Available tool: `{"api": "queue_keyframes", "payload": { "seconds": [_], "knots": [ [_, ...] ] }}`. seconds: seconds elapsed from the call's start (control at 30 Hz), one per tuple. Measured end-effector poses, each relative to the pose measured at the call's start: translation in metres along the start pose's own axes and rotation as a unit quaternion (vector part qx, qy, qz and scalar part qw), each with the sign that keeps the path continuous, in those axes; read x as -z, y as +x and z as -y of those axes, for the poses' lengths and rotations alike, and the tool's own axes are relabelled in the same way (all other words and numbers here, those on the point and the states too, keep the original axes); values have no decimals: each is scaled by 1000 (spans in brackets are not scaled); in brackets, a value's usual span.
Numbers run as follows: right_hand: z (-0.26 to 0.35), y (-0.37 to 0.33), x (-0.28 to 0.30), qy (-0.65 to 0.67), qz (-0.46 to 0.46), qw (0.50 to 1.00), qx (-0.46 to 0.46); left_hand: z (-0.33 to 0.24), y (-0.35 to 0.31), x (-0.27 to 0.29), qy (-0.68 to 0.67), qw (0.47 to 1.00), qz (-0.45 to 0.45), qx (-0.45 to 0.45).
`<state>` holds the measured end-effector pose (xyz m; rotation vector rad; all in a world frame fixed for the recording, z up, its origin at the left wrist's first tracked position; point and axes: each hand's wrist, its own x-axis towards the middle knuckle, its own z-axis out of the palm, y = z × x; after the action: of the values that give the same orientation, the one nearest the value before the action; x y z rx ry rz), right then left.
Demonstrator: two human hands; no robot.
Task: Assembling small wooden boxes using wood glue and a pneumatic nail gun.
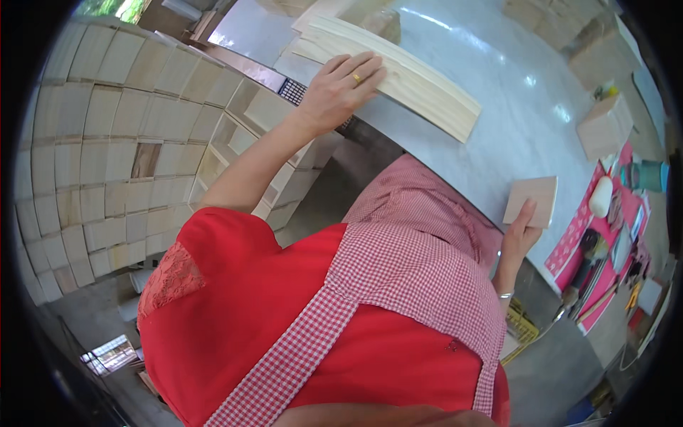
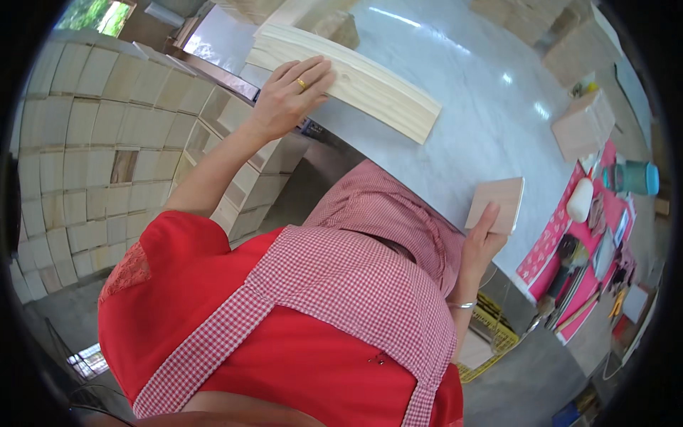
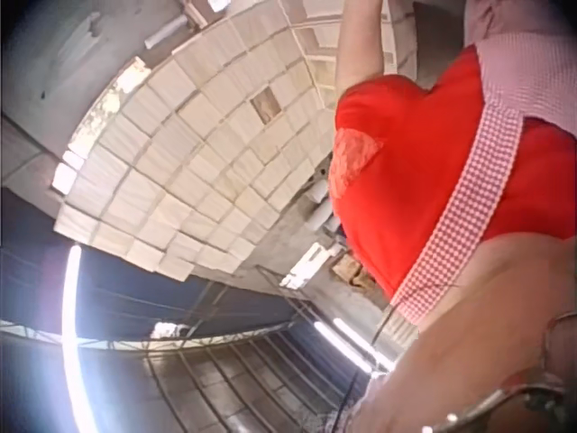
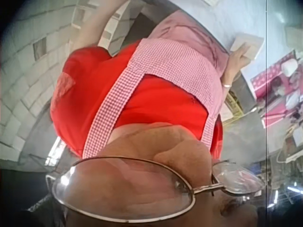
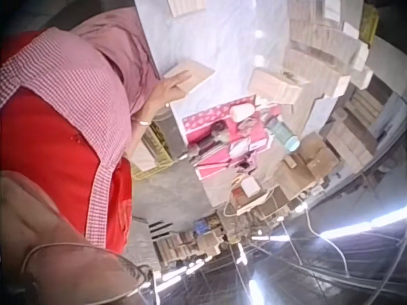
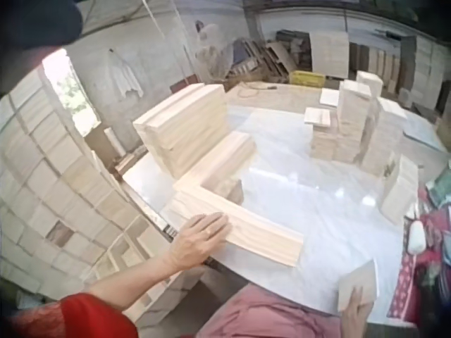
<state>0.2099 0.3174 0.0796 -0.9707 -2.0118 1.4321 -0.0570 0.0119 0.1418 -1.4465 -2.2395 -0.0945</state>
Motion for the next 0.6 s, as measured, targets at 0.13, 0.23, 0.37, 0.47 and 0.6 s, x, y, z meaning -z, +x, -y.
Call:
{"api": "queue_keyframes", "payload": {
  "seconds": [0.13, 0.23, 0.37, 0.47, 0.6],
  "knots": [
    [-6, -5, 3, 4, -28, 999, -38, -10, -3, -9, -27, 999, 42, 19],
    [-8, -7, 0, -13, -31, 999, 0, -14, 3, -5, -54, 997, 62, -1],
    [-1, -8, -6, 29, -59, 997, 29, -51, 37, -20, -100, 991, 85, -33],
    [-6, -10, -7, 66, -28, 997, 34, -63, 53, -37, -98, 990, 94, -47],
    [-3, -18, -15, -72, 0, 995, 70, -73, 83, -58, -69, 986, 143, -50]
  ]
}}
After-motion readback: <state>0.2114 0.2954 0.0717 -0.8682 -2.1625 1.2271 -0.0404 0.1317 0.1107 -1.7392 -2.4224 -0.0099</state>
